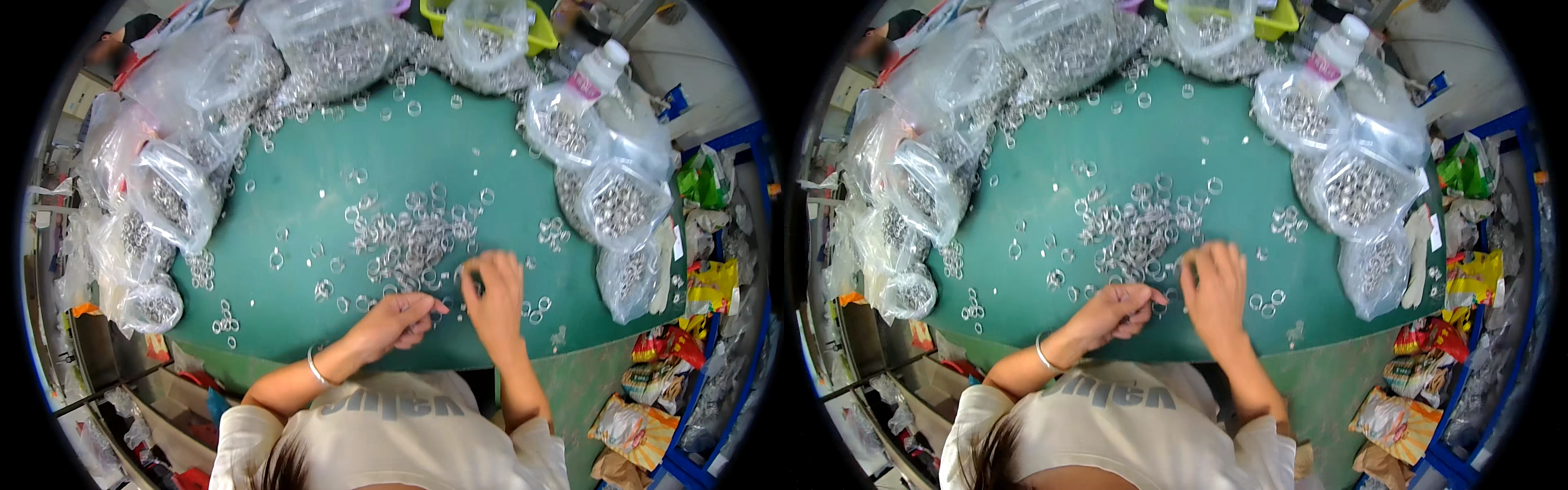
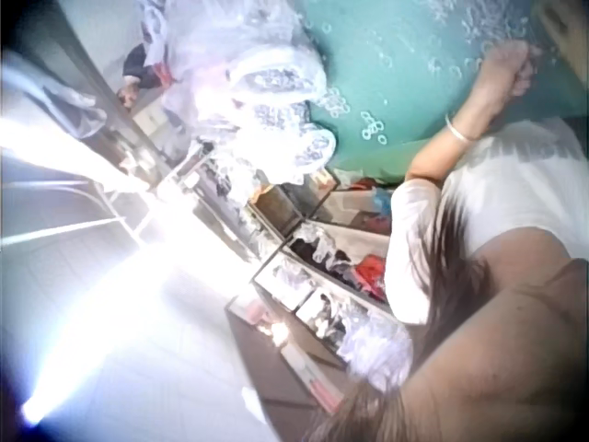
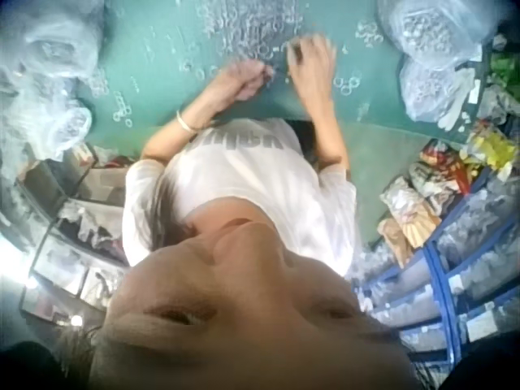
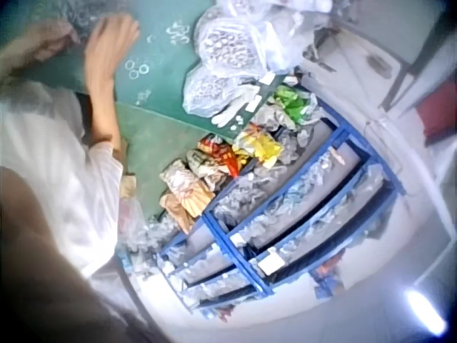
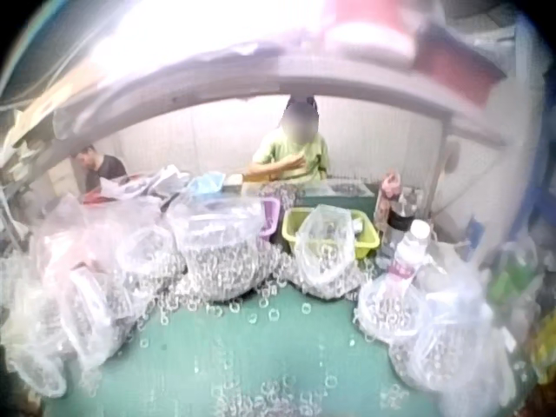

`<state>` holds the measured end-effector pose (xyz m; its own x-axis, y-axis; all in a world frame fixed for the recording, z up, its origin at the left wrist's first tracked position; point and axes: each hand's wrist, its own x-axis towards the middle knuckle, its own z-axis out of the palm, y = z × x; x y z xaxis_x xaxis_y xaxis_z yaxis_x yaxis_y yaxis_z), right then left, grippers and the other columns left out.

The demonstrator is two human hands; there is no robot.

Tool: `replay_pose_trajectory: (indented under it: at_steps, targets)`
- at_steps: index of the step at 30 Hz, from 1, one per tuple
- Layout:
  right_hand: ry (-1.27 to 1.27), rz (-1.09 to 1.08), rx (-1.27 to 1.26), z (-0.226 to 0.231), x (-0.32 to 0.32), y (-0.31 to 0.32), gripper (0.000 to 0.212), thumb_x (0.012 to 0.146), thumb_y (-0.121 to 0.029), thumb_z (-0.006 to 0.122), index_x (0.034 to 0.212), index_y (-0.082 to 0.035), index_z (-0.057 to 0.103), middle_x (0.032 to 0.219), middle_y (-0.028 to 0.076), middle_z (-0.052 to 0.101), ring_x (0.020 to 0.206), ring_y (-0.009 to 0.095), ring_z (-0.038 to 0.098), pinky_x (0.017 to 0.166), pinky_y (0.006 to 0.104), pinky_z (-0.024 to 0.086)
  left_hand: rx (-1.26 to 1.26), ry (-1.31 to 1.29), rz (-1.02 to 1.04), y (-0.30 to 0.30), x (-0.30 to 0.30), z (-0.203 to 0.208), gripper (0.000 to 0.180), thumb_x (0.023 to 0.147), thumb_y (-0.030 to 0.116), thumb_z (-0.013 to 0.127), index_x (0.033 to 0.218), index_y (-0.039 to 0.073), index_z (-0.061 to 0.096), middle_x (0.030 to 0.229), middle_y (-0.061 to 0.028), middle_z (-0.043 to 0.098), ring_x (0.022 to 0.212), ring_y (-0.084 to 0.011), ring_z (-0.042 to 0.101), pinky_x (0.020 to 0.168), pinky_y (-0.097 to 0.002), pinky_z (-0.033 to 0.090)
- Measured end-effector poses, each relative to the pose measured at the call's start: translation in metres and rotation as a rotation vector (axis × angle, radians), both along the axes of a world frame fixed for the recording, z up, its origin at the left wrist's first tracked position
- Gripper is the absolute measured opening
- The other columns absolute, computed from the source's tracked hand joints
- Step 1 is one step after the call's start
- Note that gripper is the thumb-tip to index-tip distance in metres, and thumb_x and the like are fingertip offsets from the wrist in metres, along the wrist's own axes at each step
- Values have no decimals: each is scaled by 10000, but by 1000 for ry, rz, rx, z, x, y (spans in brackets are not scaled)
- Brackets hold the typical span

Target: The person sorts and organizes small metal rings on a green surface by hand, picking them up one at a time and placing them in groups.

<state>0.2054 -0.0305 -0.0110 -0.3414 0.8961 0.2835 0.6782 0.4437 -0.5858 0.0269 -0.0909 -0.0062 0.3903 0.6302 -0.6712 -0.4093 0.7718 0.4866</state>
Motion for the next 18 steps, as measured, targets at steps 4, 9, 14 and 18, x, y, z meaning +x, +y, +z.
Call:
replay_pose_trajectory:
  at_steps: [4, 9, 14, 18]
  targets:
    - [142, 240, -219, 23, -4, -21, 97, 760, -80, 668, 831, -56, 607, 914, 81, 575, 876, 271, 527, 721, 379, 375, -47, -98, 161, 7, 9, 8, 385, 997, 333, 440, 933, -4, 614, 723, -56, 579, 589, -114, 489, 469, -220, 344]
    - [19, 37, -73, 16, -16, -7, 96, 749, -112, 689, 807, -65, 629, 908, 46, 556, 867, 246, 498, 726, 382, 353, -109, -125, 99, -9, -3, -3, 332, 988, 286, 475, 908, -3, 618, 581, -7, 438, 487, -79, 360, 433, -205, 284]
    - [-57, 110, -11, -10, -30, -8, 104, 722, -125, 711, 768, -69, 638, 836, 38, 523, 851, 242, 483, 742, 382, 340, -34, -86, 49, -16, -11, 1, 297, 993, 213, 448, 1132, -19, 571, 693, -17, 485, 515, -70, 374, 438, -190, 302]
    - [210, 61, -146, 2, -17, -12, 105, 708, -103, 726, 753, -73, 636, 890, 30, 562, 887, 236, 504, 790, 371, 347, -8, -97, 177, -18, -6, 2, 302, 990, 235, 460, 1133, -6, 575, 767, -32, 559, 611, -92, 487, 500, -199, 383]
